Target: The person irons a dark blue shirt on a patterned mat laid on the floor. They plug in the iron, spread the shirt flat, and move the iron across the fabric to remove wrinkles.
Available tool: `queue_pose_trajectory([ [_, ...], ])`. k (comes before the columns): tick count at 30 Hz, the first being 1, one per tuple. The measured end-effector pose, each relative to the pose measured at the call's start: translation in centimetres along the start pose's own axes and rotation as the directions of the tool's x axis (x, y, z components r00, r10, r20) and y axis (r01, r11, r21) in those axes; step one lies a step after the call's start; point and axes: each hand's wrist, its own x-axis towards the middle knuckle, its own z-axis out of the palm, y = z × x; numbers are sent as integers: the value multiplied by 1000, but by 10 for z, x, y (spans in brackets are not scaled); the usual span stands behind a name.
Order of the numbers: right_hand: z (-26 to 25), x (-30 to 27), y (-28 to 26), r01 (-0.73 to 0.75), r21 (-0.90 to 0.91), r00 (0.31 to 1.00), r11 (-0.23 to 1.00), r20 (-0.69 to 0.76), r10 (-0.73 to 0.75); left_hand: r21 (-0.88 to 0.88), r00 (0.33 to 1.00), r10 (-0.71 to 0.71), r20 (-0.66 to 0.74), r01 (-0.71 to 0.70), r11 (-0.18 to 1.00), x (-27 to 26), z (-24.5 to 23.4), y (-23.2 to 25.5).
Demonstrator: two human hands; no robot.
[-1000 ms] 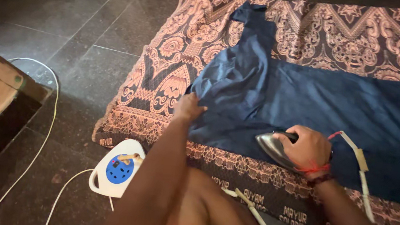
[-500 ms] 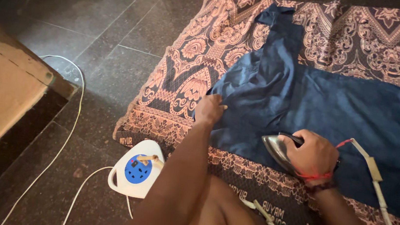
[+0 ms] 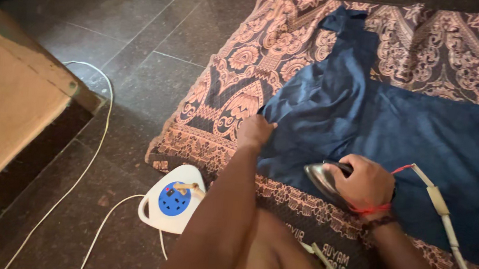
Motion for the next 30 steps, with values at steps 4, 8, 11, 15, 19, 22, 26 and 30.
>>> queue_pose_trajectory([
  [4, -5, 1, 0, 85, 80, 991, 993, 93, -93, 60, 990, -70, 123, 63, 996, -11, -20, -24],
  [8, 4, 2, -15, 23, 10, 1000, 1000, 3, -23, -154, 787, -306, 536, 447, 881, -35, -37, -63],
  [11, 7, 2, -19, 100, 77, 995, 992, 19, -101, 191, 872, -341, 353, 290, 938, -26, -18, -86],
  [15, 9, 3, -24, 193, 154, 973, 969, 94, -209, 127, 881, -345, 323, 321, 938, 0, 19, -113],
  [19, 24, 3, -43, 38, 45, 999, 998, 28, -39, -13, 920, -344, 186, 352, 936, -20, 0, -95],
  [22, 30, 4, -46, 106, 97, 994, 990, 19, -108, -34, 905, -362, 221, 378, 925, -49, -39, -66],
  [26, 28, 6, -43, 261, 184, 955, 948, 94, -281, -307, 822, -353, 447, 512, 802, -64, -60, -45],
  [30, 35, 5, -57, 143, 107, 989, 984, 28, -147, -29, 924, -198, 326, 220, 975, -40, -33, -54],
])
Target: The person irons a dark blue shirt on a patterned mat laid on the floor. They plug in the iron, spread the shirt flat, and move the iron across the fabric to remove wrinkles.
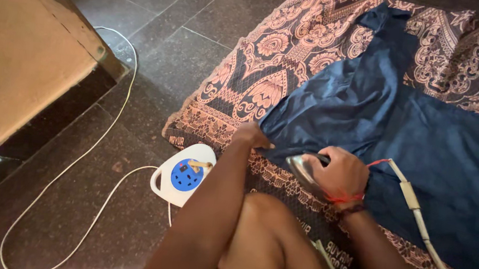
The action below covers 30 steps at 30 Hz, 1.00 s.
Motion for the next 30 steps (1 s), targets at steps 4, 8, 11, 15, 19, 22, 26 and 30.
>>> queue_pose_trajectory([
  [4, 7, 1, -10, -17, 5, 999, 1000, -39, 17, -44, 999, -37, -14, 36, 998, 24, 16, -16],
  [8, 7, 2, -10, 83, 106, 996, 991, 30, -86, -70, 997, -72, -7, 72, 995, 34, 21, -16],
  [11, 13, 4, -18, 38, 26, 996, 999, -84, -36, -101, 995, -89, -38, 85, 991, 33, 22, -15],
  [15, 17, 4, -25, -32, -8, 997, 999, -64, 32, -29, 992, -71, -105, 68, 997, 31, 24, -15],
  [19, 13, 3, -11, 5, 30, 999, 1000, 38, -6, 31, 992, -42, -116, 46, 998, 36, 25, -16],
  [22, 13, 9, 0, -83, -1, 993, 997, 82, 83, 37, 993, -65, -98, 68, 997, 39, 25, -17],
  [26, -2, 2, 25, -95, -59, 995, 994, 37, 97, 90, 991, -12, -130, 24, 996, 45, 31, -27],
  [30, -27, -11, 60, -216, -135, 976, 967, 14, 219, 305, 992, 109, -65, -85, 949, 71, 43, -39],
])
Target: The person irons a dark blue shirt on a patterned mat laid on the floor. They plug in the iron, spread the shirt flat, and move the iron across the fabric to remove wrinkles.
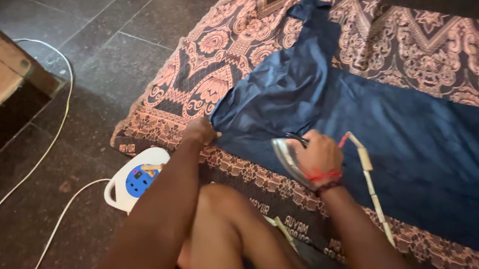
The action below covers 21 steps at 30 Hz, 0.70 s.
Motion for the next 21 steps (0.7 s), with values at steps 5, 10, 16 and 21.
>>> queue_pose_trajectory([
  [5, -39, -4, 64, -139, -103, 990, 985, -18, 138, 109, 997, 66, -48, -61, 992, 24, 17, -10],
  [10, -78, -12, 134, -190, -128, 978, 974, -111, 176, 598, 933, 337, 127, -343, 724, 53, 37, -26],
  [16, -124, -30, 209, -310, -178, 950, 934, -103, 295, 671, 920, 387, 56, -322, 668, 66, 49, -41],
  [21, -169, -54, 265, -412, -165, 910, 896, -120, 397, 537, 972, 153, 177, -225, 813, 62, 27, -37],
])
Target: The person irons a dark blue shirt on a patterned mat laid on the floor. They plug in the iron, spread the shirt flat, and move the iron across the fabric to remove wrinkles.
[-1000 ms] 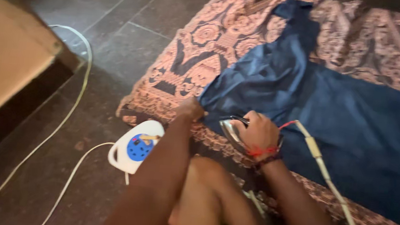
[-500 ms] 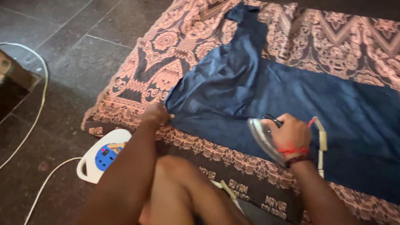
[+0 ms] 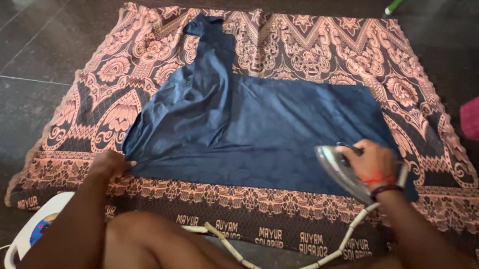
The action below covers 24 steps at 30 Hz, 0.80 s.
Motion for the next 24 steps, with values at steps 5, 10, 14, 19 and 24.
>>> queue_pose_trajectory([
  [5, -15, 12, 77, -109, -47, 993, 993, 29, 110, -86, 996, -38, 79, 45, 995, -10, -9, 0],
  [10, -18, 21, 161, -163, -27, 980, 986, -117, 159, -27, 994, -53, 97, 56, 998, -13, -16, -3],
  [14, -20, 26, 213, -312, 28, 922, 950, -232, 310, 115, 999, 14, 31, -18, 993, -14, -16, -5],
  [19, -3, 41, 274, -359, -103, 899, 928, -305, 314, 14, 984, -36, 176, 34, 999, -3, -23, -6],
  [24, 26, 73, 249, -318, -170, 918, 933, -301, 258, 82, 999, -16, -49, 20, 996, -3, -33, 5],
])
